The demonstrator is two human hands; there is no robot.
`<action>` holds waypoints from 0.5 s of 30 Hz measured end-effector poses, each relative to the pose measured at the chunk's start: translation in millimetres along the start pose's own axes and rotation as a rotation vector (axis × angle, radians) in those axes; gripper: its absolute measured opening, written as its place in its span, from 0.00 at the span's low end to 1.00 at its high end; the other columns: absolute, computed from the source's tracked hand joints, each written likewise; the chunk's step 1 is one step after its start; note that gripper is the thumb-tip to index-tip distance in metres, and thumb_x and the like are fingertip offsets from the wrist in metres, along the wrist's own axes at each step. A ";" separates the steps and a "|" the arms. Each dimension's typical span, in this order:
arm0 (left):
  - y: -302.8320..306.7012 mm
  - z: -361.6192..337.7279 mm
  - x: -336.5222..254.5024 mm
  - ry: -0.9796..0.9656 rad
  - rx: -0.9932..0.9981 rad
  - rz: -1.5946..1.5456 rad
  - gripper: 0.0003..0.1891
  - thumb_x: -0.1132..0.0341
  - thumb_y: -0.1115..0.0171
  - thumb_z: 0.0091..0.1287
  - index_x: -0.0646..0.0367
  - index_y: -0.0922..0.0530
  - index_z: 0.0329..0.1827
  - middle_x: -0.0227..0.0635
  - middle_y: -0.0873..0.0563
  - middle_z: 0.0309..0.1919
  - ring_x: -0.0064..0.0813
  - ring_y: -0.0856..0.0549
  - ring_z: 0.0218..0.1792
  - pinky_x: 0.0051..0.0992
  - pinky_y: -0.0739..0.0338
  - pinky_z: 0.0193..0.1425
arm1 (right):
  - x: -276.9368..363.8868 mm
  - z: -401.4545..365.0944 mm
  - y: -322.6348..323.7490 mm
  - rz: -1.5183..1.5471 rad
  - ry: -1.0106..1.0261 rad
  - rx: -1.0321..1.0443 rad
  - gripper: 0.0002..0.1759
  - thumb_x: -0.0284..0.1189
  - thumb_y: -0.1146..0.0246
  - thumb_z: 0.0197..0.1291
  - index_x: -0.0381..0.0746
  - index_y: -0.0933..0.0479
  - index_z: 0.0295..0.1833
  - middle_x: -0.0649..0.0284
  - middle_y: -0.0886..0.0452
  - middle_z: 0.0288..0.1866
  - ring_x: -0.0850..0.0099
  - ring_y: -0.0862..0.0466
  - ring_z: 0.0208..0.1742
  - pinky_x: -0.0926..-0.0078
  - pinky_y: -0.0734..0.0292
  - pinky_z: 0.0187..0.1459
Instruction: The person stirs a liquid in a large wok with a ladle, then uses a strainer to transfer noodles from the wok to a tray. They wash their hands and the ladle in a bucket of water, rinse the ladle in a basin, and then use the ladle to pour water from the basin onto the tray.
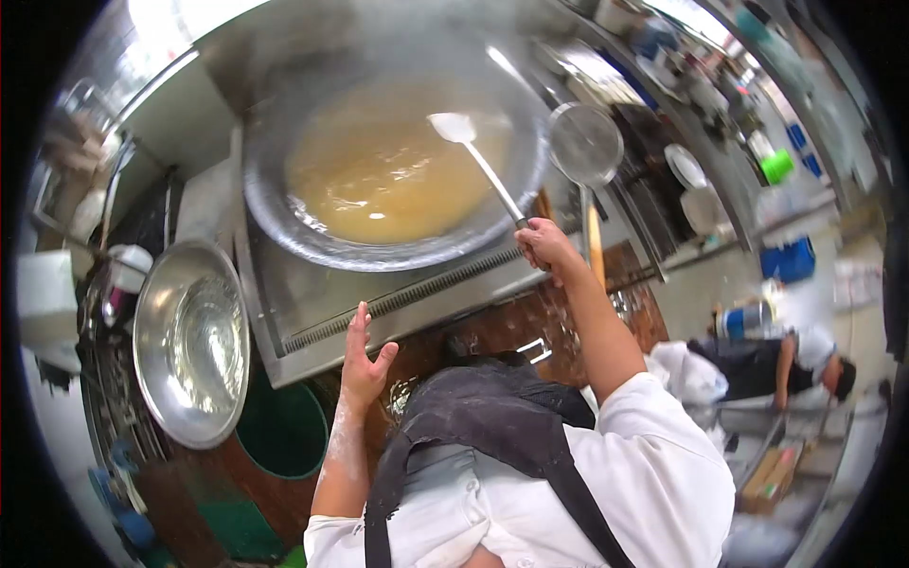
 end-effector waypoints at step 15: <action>-147.9 12.5 -35.9 -0.051 0.409 -0.016 0.43 0.59 0.32 0.68 0.55 0.47 0.81 0.46 0.36 0.75 0.42 0.31 0.72 0.40 0.33 0.72 | -157.6 -142.0 141.0 0.385 -0.239 -0.230 0.05 0.30 0.37 0.62 0.41 0.24 0.37 0.70 0.28 0.20 0.79 0.29 0.15 0.77 0.34 0.15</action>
Point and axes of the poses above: each hand's wrist, its own z-axis towards the middle knuckle, its own y-axis out of the back of the hand, x = y × z, the point moved 7 cm from there along z, towards the middle knuckle
